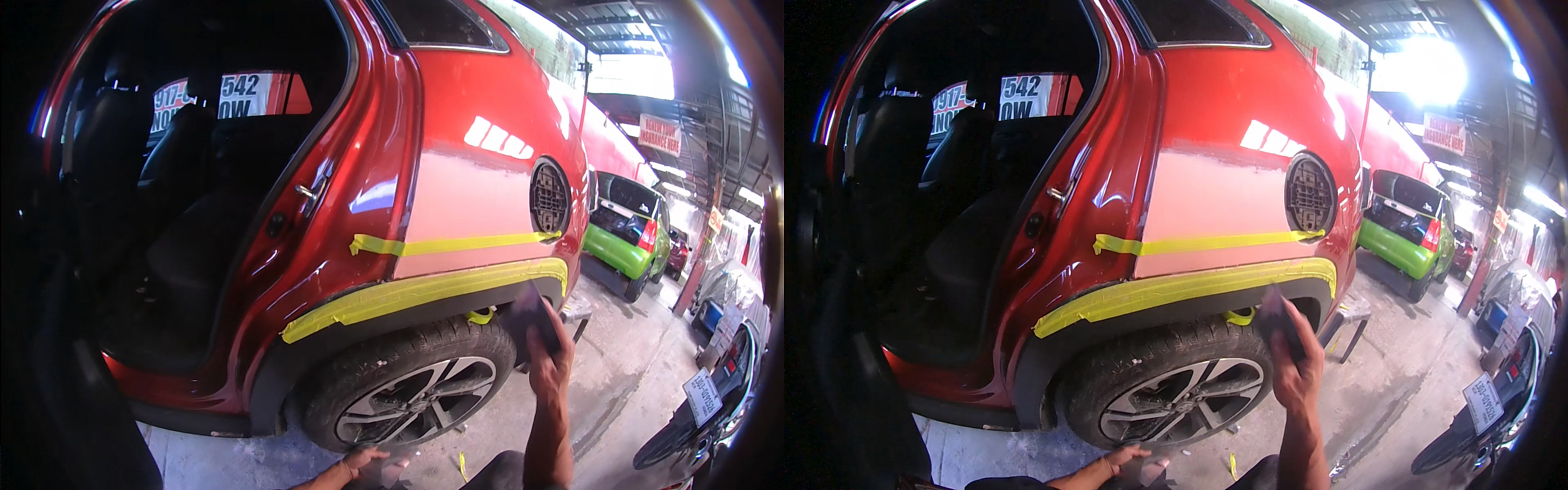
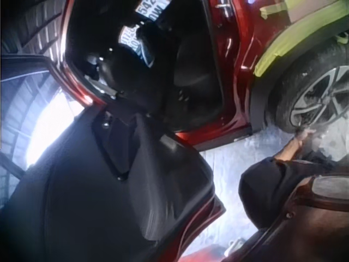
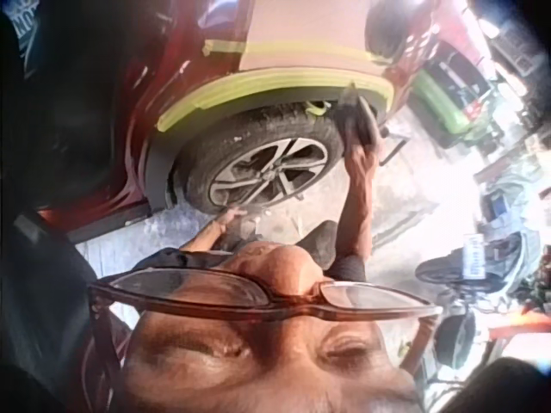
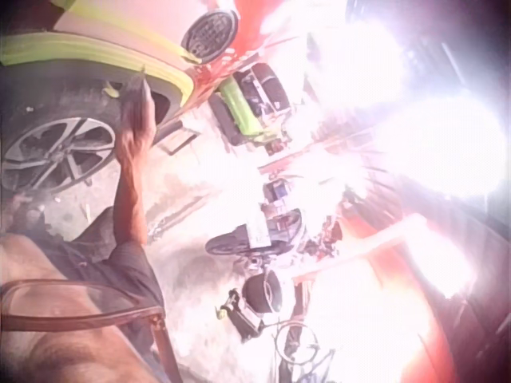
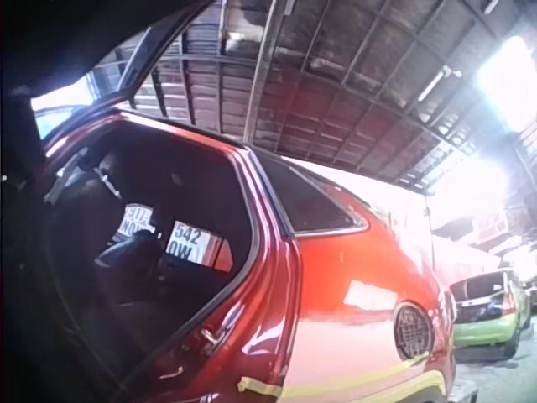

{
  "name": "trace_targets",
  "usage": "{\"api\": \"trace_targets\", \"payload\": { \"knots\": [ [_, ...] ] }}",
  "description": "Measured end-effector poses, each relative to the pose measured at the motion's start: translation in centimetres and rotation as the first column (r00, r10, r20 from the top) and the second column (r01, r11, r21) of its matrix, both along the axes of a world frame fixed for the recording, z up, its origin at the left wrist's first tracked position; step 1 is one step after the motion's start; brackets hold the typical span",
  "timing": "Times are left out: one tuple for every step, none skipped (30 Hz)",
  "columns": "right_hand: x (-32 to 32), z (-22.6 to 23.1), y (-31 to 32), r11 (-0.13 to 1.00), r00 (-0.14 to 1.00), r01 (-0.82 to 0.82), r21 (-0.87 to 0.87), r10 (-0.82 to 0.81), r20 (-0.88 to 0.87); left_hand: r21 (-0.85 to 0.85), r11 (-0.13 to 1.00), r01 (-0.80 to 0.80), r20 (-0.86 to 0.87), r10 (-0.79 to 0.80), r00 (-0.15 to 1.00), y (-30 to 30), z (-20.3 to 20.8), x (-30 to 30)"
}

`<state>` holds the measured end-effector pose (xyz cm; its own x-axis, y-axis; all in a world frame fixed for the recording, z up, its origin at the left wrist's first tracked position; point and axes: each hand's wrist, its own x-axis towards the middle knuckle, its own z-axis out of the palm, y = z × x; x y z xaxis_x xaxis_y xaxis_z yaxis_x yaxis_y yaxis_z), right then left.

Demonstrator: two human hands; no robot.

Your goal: The person applies masking tape to the rear quarter panel of a red car to protect the surrounding paint. They then mix a body filler with a hardener on a plastic sheet and apply the mixture to a sanded area on the panel. Finally, they use a sanding block to smooth the applied filler.

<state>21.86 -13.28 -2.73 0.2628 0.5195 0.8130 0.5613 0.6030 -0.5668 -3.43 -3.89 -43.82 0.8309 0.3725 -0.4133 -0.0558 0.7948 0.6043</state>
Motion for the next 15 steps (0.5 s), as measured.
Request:
{"api": "trace_targets", "payload": {
  "knots": [
    [-0.6, 3.0, 0.8, 0.983, 0.918, 0.133, 0.126, -0.17, 0.357, -0.046, 0.999, 0.028, -0.019, -0.029, 0.999, -0.6, -1.3, -0.1],
    [-2.5, 6.1, 1.2, 0.968, 0.863, 0.168, 0.187, -0.236, 0.447, -0.079, 0.996, 0.026, -0.024, -0.028, 0.999, -0.8, -2.2, -0.2],
    [-4.4, 8.7, 2.0, 0.948, 0.799, 0.192, 0.253, -0.3, 0.521, -0.098, 0.995, 0.018, -0.037, -0.022, 0.999, -1.0, -3.0, -0.5],
    [-5.1, 11.1, 2.8, 0.938, 0.735, 0.188, 0.29, -0.331, 0.592, -0.107, 0.994, 0.027, -0.043, -0.032, 0.999, -1.0, -3.4, -0.2],
    [-5.6, 13.2, 3.5, 0.929, 0.667, 0.174, 0.328, -0.356, 0.655, -0.11, 0.994, 0.024, -0.052, -0.03, 0.998, -0.9, -3.8, -0.1],
    [-5.8, 14.7, 4.5, 0.93, 0.649, 0.159, 0.332, -0.352, 0.675, -0.114, 0.993, 0.019, -0.064, -0.026, 0.998, -0.7, -4.0, -0.1],
    [-5.6, 15.8, 5.5, 0.931, 0.628, 0.152, 0.333, -0.351, 0.694, -0.115, 0.993, 0.022, -0.073, -0.031, 0.997, -0.6, -4.3, 0.1],
    [-5.5, 16.5, 6.2, 0.932, 0.609, 0.142, 0.332, -0.347, 0.713, -0.117, 0.993, 0.026, -0.085, -0.036, 0.996, -0.6, -4.5, 0.3],
    [-6.0, 17.0, 6.6, 0.931, 0.594, 0.142, 0.336, -0.351, 0.723, -0.118, 0.993, 0.021, -0.088, -0.031, 0.996, -0.4, -4.8, 0.4],
    [-6.6, 17.4, 6.9, 0.93, 0.58, 0.139, 0.339, -0.354, 0.734, -0.12, 0.993, 0.017, -0.094, -0.028, 0.995, -0.2, -4.9, 0.4],
    [-7.1, 17.6, 7.2, 0.93, 0.566, 0.136, 0.343, -0.357, 0.744, -0.122, 0.992, 0.015, -0.096, -0.027, 0.995, 0.1, -5.1, 0.4],
    [-7.1, 17.5, 7.7, 0.924, 0.551, 0.13, 0.359, -0.369, 0.749, -0.122, 0.992, 0.009, -0.104, -0.022, 0.994, 0.2, -5.2, 0.4],
    [-7.2, 17.3, 8.3, 0.918, 0.536, 0.124, 0.376, -0.381, 0.753, -0.128, 0.992, 0.01, -0.109, -0.024, 0.994, 0.4, -5.2, 0.5],
    [-7.2, 17.2, 8.8, 0.912, 0.521, 0.117, 0.393, -0.393, 0.758, -0.122, 0.992, 0.004, -0.117, -0.019, 0.993, 0.5, -5.3, 0.5],
    [-7.3, 17.2, 9.1, 0.908, 0.516, 0.138, 0.396, -0.407, 0.754, -0.122, 0.993, 0.002, -0.123, -0.018, 0.992, 0.6, -5.2, 0.4]
  ]
}}
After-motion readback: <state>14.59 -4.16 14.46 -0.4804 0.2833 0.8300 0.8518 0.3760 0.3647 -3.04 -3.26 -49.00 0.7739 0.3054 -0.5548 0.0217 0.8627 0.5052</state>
